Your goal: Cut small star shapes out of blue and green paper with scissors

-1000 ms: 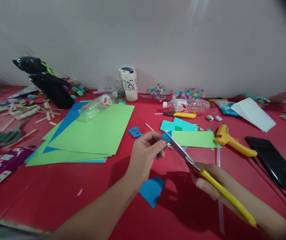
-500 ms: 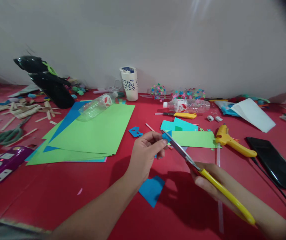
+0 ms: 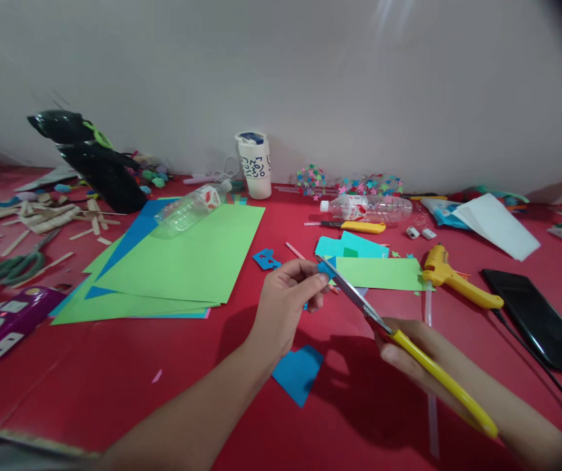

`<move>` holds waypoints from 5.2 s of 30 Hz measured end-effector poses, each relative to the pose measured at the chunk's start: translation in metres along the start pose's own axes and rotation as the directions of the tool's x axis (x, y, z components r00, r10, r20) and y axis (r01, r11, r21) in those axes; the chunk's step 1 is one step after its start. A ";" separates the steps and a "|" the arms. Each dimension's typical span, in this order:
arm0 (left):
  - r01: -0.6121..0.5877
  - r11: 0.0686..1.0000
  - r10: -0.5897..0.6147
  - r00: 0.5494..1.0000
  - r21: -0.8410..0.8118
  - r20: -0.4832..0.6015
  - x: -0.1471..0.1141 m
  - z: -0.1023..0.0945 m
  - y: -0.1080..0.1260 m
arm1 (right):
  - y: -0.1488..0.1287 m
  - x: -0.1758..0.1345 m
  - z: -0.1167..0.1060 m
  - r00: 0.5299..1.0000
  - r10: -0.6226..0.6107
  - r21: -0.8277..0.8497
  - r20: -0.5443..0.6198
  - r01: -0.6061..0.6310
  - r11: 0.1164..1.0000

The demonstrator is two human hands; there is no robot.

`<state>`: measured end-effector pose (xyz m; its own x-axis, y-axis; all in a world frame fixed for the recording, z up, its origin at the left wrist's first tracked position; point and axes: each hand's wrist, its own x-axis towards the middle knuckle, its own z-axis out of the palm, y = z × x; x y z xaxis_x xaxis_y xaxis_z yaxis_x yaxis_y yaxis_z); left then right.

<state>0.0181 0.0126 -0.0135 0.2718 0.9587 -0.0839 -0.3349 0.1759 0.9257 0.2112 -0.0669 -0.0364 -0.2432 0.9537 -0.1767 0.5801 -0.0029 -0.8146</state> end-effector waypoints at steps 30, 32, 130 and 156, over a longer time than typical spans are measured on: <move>-0.041 0.999 0.041 0.997 -0.003 0.068 -0.002 -0.001 0.002 | -0.023 -0.007 -0.012 0.996 0.070 0.121 0.052 -0.075 0.990; -0.032 0.999 0.033 0.997 -0.022 0.067 -0.003 0.000 0.003 | -0.026 -0.008 -0.011 0.995 0.080 0.150 0.051 -0.087 0.985; -0.047 0.997 0.043 0.997 0.063 0.058 0.008 -0.010 0.013 | -0.020 -0.002 -0.004 0.991 0.126 0.049 0.045 -0.129 0.990; -0.054 0.996 0.051 0.998 0.074 0.045 0.009 -0.010 0.011 | -0.015 -0.002 -0.004 0.991 0.130 0.030 0.007 -0.130 0.991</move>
<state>0.0080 0.0257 -0.0077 0.2945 0.9554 -0.0197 -0.2812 0.1064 0.9537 0.2054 -0.0673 -0.0216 -0.1710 0.9432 -0.2848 0.5833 -0.1361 -0.8008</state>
